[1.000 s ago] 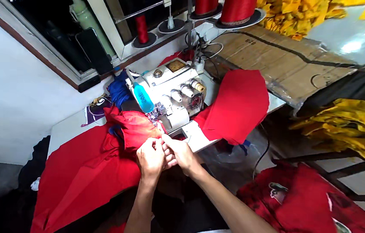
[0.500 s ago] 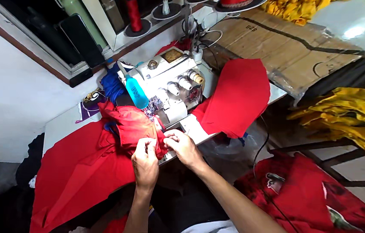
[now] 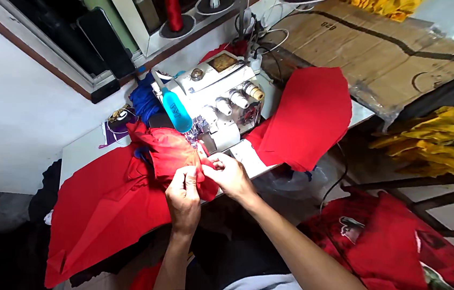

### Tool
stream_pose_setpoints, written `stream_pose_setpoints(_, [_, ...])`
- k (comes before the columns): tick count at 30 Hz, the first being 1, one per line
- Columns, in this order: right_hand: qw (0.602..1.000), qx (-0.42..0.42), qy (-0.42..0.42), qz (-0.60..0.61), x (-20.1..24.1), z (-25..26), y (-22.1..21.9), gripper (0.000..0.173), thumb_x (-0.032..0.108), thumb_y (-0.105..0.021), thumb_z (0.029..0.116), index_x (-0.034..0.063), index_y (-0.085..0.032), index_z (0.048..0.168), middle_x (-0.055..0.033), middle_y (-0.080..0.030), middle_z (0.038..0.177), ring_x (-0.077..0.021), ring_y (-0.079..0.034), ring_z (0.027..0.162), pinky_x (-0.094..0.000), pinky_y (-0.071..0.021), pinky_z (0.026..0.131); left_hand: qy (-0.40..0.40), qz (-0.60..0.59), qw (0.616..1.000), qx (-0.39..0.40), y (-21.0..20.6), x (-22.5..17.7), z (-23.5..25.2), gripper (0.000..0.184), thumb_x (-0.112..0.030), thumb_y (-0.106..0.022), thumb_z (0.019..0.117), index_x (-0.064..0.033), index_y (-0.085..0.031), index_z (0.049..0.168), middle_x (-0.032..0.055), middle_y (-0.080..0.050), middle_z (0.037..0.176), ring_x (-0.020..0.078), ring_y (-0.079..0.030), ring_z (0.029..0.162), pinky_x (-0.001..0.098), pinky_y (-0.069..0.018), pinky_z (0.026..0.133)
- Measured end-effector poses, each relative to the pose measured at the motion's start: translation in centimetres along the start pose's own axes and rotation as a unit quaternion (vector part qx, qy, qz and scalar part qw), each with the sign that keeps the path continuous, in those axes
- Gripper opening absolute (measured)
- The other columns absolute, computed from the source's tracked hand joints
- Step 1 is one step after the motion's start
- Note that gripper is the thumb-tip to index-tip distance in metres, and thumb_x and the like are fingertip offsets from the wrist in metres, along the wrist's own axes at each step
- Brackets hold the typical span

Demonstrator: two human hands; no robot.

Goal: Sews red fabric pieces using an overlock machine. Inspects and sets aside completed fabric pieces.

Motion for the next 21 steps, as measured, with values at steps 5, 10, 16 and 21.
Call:
stream_pose_setpoints(5, [0.983, 0.063, -0.101, 0.142, -1.2, -1.2, 0.3, 0.019, 0.001, -0.057, 0.0951, 0.0068, -0.073, 0.104, -0.0042, -0.069, 0.079, -0.0135, -0.065, 0.070, -0.0343, -0.0549, 0.066, -0.084, 0.035, 0.986, 0.137, 0.7, 1.3, -2.1, 0.027, -0.002, -0.074, 0.0811, -0.0039, -0.074, 0.108, 0.0029, -0.073, 0.099, 0.0097, -0.071, 0.092, 0.0274, -0.0612, 0.085])
stream_pose_setpoints(10, [0.953, 0.065, -0.098, 0.279, -0.9, -1.4, 0.0, 0.013, 0.009, -0.062, 0.0978, 0.0043, -0.073, 0.103, -0.0061, -0.070, 0.082, -0.0139, -0.066, 0.074, -0.0314, -0.0560, 0.067, -0.161, 0.076, 0.983, 0.050, 0.1, 1.4, -2.0, 0.019, 0.001, -0.069, 0.0855, -0.0037, -0.079, 0.101, 0.0076, -0.073, 0.102, 0.0090, -0.070, 0.094, 0.0221, -0.0602, 0.083])
stream_pose_setpoints(16, [0.963, 0.025, -0.090, 0.252, -1.1, -2.3, 0.2, 0.017, 0.016, -0.064, 0.1019, 0.0061, -0.075, 0.094, -0.0033, -0.069, 0.076, -0.0100, -0.064, 0.067, -0.0273, -0.0542, 0.062, -0.223, 0.086, 0.971, -0.002, 1.1, 1.0, -1.5, 0.016, -0.021, -0.069, 0.0969, -0.0071, -0.075, 0.092, 0.0024, -0.068, 0.095, 0.0050, -0.066, 0.091, 0.0180, -0.0567, 0.080])
stream_pose_setpoints(21, [0.963, 0.027, -0.073, 0.259, -1.1, -2.5, 0.3, 0.019, 0.010, -0.057, 0.1036, 0.0050, -0.075, 0.101, -0.0052, -0.071, 0.081, -0.0119, -0.066, 0.070, -0.0291, -0.0576, 0.065, -0.264, 0.181, 0.946, 0.047, 1.4, 0.7, -1.3, 0.017, -0.011, -0.064, 0.0944, -0.0078, -0.078, 0.105, 0.0064, -0.069, 0.097, 0.0129, -0.067, 0.092, 0.0253, -0.0571, 0.080])
Point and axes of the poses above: each hand's wrist, its own z-axis towards the middle knuckle, its own y-axis out of the back of the hand, x = y × z, the point moved 1 cm from there along z, towards the middle knuckle
